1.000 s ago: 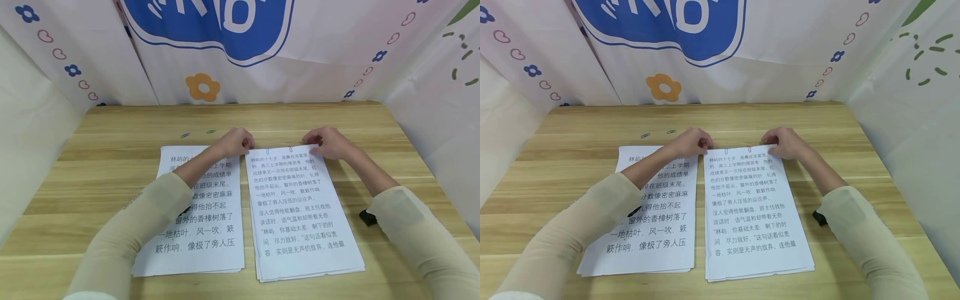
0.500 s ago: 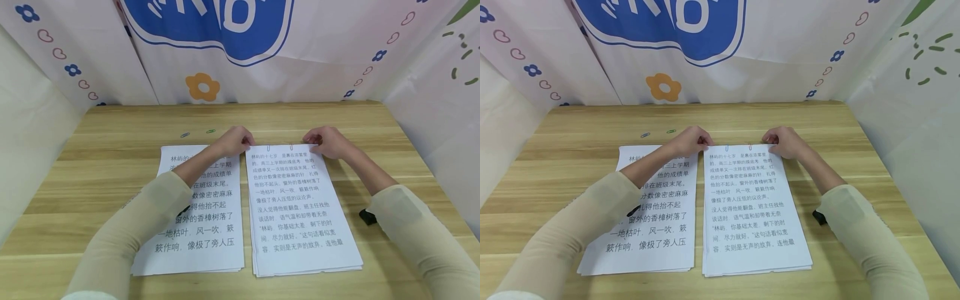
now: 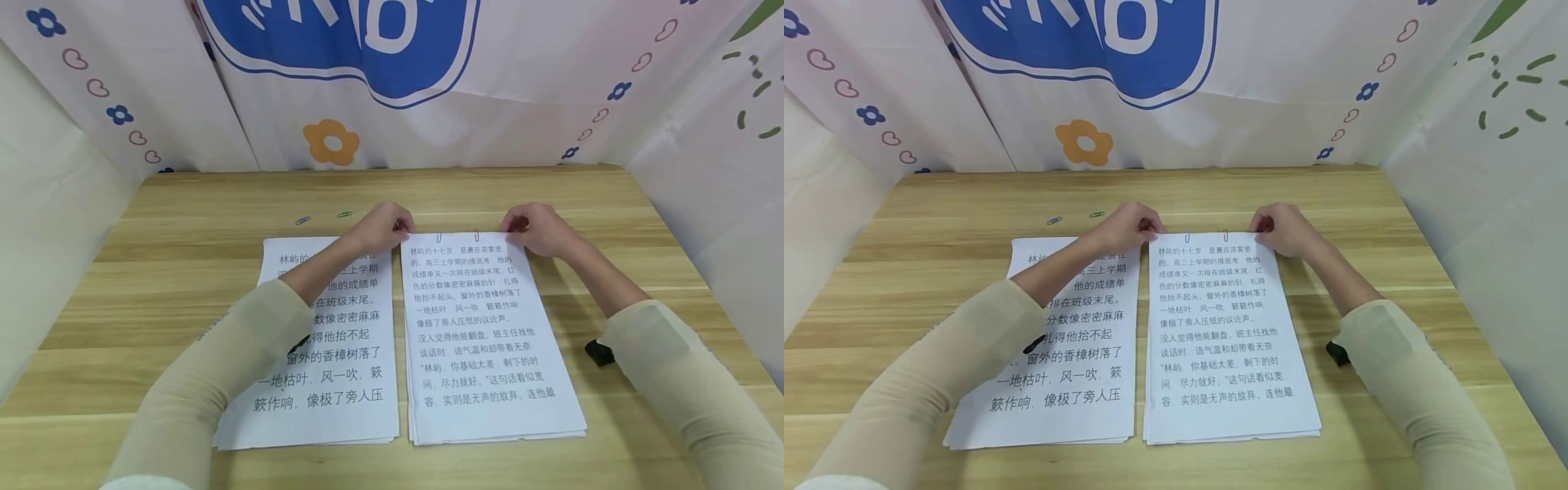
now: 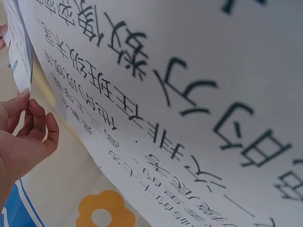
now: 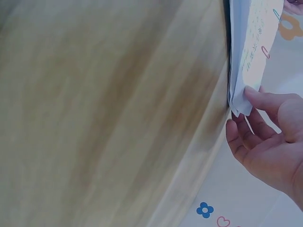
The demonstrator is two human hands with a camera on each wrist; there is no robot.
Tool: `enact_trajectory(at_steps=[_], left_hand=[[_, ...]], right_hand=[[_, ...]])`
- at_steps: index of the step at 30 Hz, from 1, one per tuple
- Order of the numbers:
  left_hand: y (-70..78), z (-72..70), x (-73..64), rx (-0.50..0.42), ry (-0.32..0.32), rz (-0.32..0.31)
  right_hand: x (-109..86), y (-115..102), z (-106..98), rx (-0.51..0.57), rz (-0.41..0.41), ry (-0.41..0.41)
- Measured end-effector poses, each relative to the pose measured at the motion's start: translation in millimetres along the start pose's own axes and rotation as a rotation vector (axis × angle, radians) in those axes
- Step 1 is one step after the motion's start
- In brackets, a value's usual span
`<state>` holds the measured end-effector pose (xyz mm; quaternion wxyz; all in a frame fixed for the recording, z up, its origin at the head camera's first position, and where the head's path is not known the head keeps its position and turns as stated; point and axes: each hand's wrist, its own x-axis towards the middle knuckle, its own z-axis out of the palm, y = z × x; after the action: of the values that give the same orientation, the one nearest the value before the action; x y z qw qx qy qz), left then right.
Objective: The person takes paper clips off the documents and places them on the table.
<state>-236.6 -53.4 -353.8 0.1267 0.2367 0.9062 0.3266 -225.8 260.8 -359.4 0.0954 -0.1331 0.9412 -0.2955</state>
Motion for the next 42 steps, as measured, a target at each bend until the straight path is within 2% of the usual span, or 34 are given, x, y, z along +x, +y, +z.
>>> enact_trajectory(at_steps=[22,35,42], left_hand=[[-0.1,-0.3,1.9,-0.024,0.041,-0.023],[1.6,1.5,3.4,-0.038,0.049,-0.042],[1.1,1.4,6.7,-0.065,0.077,-0.032]], right_hand=[[-2.1,-3.7,-5.0,0.092,0.036,0.058],[-0.9,2.1,-5.5,0.161,0.05,0.087],[-1.8,-0.9,-7.3,0.18,0.055,0.13]])
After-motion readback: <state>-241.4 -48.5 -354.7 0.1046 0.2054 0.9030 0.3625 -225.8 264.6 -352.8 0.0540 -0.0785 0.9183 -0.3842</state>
